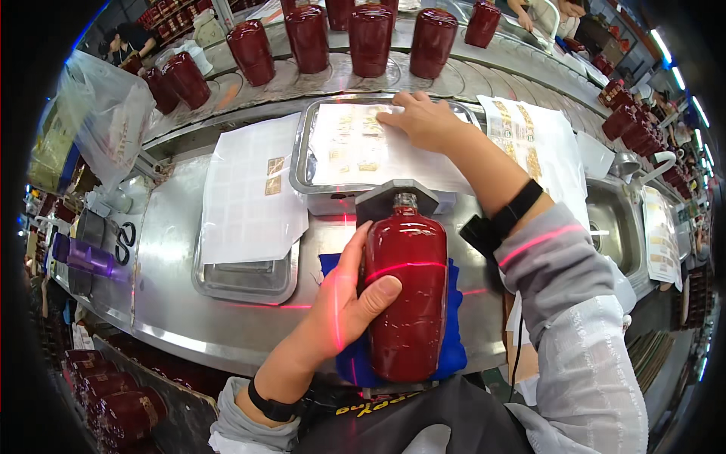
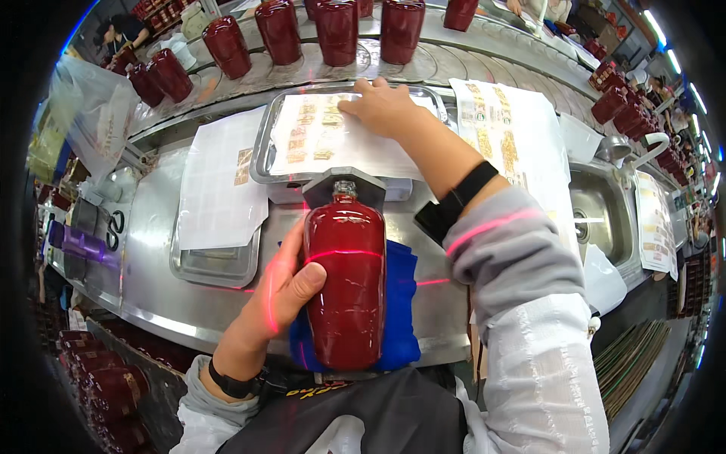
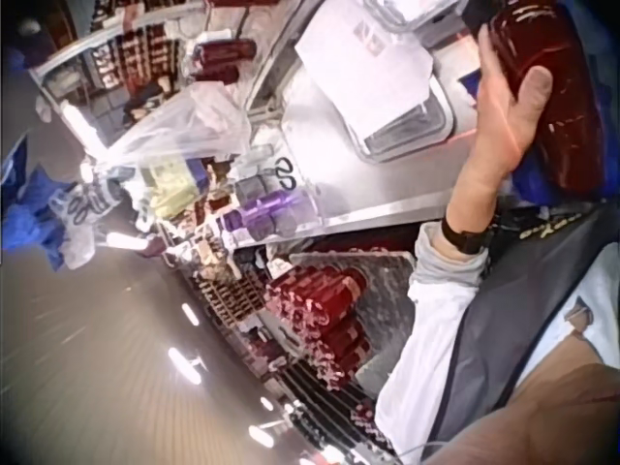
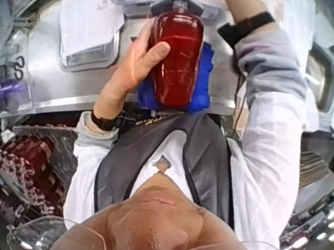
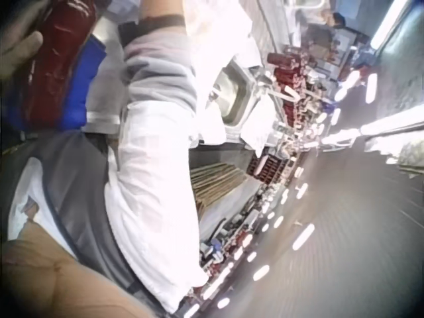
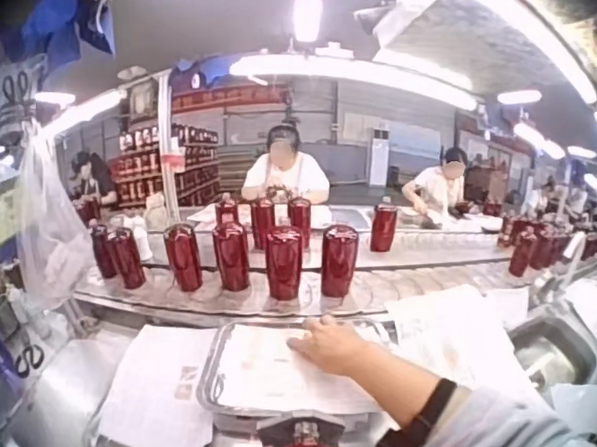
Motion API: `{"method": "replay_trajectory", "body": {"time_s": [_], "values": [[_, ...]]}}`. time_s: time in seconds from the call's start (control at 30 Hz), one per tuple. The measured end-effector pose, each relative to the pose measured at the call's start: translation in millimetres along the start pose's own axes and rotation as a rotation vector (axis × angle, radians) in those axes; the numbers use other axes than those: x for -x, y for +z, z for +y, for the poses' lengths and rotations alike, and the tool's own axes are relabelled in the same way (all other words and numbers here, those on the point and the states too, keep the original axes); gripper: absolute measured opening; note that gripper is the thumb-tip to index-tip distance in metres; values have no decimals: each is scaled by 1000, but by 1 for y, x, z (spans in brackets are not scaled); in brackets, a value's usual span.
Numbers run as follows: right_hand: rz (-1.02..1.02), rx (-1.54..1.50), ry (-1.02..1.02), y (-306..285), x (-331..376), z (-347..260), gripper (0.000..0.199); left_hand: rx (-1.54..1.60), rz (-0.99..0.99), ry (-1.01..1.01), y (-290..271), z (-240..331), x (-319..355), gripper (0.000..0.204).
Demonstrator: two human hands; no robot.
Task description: Applying labels and decorative seals to liquor bottles on a production line.
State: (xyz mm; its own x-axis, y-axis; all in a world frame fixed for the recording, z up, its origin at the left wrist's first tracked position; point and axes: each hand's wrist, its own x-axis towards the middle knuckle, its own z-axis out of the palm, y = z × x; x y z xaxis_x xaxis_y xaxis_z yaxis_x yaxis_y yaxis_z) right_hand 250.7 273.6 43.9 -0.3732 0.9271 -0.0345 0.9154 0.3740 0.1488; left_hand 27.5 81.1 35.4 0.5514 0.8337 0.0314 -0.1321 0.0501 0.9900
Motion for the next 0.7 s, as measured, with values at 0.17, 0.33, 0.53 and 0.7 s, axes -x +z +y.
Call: {"method": "replay_trajectory", "body": {"time_s": [0.17, 0.33, 0.53, 0.7], "values": [[65, 98, -36, 4, 51, 36, 44, 8, -29, -19, -7, -5, 0, 91], [161, 108, 82, 10, 87, 80, 28, 62, -37, -5, -7, -6, 0, 92], [226, -186, 483, 34, 54, 103, 31, 91, -26, -6, -4, -2, -1, 91], [250, -199, 492, 36, 51, 108, 37, 57, -20, 25, -2, 1, 0, 87]]}}
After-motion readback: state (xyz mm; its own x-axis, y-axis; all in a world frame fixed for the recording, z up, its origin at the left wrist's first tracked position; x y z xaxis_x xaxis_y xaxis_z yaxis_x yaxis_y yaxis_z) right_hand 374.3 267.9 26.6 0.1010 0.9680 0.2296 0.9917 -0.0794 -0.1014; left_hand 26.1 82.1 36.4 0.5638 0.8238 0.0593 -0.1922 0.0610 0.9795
